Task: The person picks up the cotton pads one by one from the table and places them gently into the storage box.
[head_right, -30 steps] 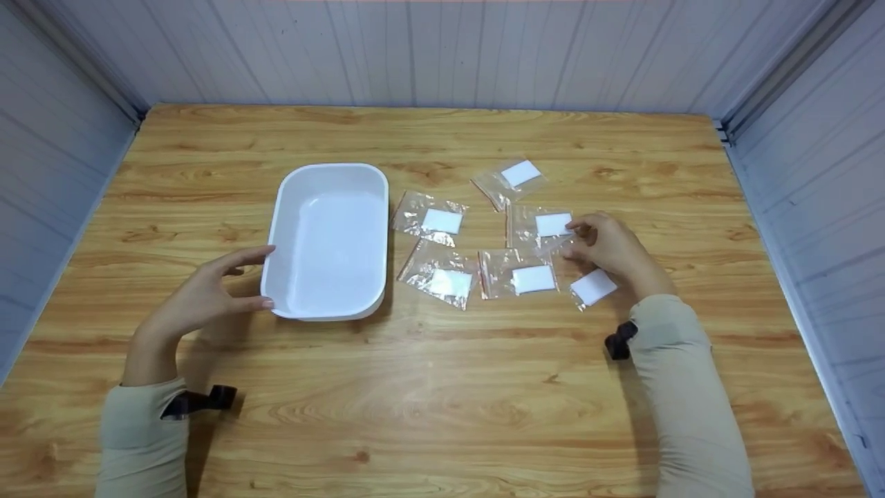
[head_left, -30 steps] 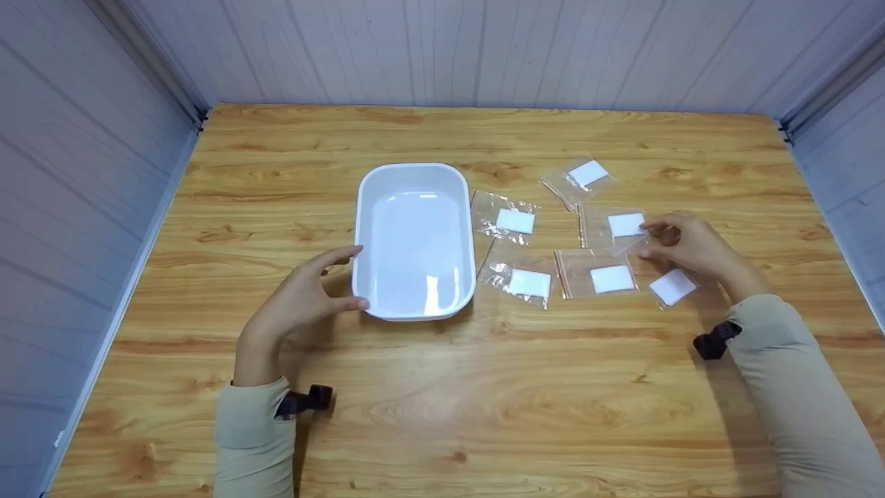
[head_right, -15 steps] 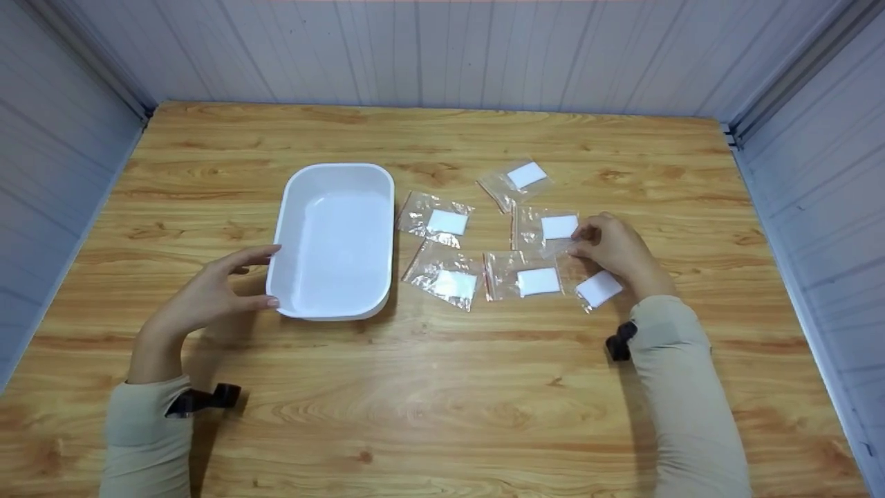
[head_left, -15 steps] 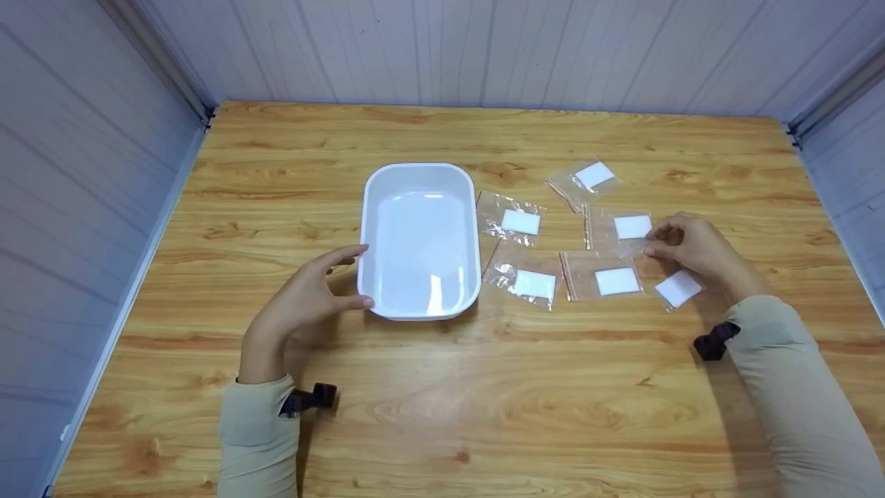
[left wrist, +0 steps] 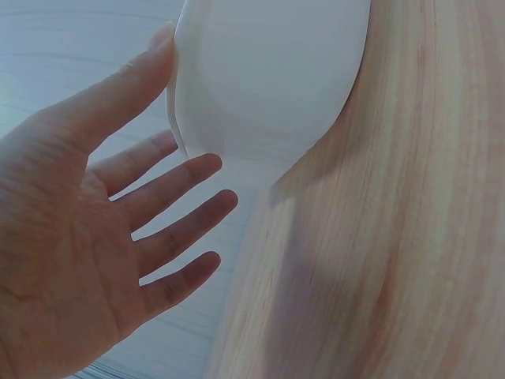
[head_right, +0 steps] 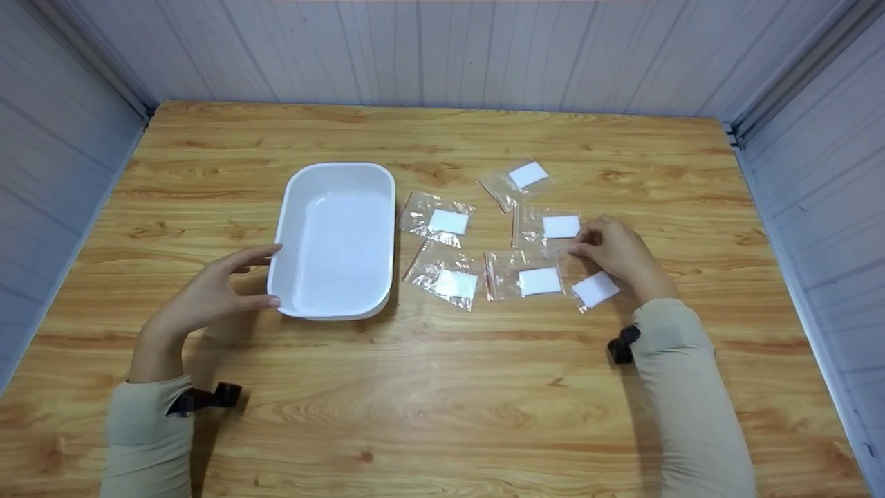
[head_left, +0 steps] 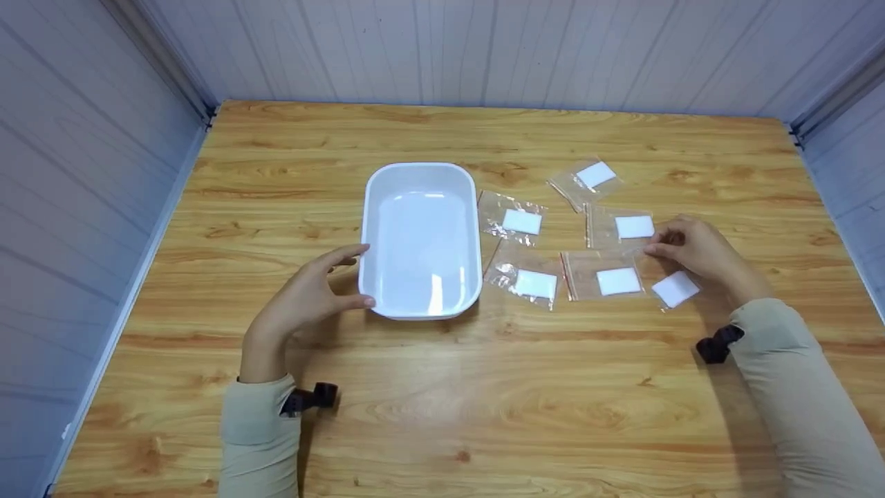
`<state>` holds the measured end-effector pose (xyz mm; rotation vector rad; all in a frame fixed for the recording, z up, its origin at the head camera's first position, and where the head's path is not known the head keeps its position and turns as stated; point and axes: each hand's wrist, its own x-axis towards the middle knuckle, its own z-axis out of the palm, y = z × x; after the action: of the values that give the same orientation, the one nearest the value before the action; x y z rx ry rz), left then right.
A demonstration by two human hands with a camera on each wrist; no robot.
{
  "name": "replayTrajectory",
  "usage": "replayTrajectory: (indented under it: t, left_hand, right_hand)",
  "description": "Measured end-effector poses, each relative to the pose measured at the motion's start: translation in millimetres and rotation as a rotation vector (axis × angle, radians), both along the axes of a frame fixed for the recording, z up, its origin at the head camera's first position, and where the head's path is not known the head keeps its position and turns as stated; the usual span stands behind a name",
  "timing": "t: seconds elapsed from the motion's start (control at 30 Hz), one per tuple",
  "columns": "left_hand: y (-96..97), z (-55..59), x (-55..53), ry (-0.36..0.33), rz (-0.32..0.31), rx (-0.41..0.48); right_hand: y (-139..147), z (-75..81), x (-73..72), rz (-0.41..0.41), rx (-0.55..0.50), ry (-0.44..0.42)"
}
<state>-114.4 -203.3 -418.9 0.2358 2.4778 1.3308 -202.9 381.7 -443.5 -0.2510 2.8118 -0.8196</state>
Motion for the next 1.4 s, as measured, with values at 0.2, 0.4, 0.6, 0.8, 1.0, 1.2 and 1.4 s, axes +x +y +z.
replayTrajectory:
  t: [0.2,0.4,0.6,0.8,1.0,1.2,1.4]
  left_hand:
    - [0.3,0.9,-0.3,-0.001,0.000,-0.010]
    - [-0.2,0.5,-0.2,0.004,-0.008,-0.015]
    - [-1.1,-0.1,0.0,0.004,-0.005,-0.018]
    - [-1.5,-1.4,-0.3,0.012,-0.008,-0.017]
    - [-1.6,-1.8,-0.3,-0.001,-0.005,-0.016]
    - [-1.4,-1.4,-0.3,-0.018,-0.001,-0.025]
    - [-0.9,0.5,1.0,-0.025,0.008,-0.036]
  right_hand:
    - [3.8,4.2,4.7,-0.020,-0.032,0.011]
    - [5.7,12.2,13.3,-0.052,-0.051,0.047]
    - [5.7,23.5,23.3,-0.069,-0.058,0.081]
    - [4.0,33.3,35.2,-0.080,-0.102,0.136]
    - [1.0,36.8,45.6,-0.076,-0.199,0.234]
    - [-5.3,42.0,55.4,-0.073,-0.243,0.317]
    - [-15.7,48.2,60.4,-0.047,-0.275,0.413]
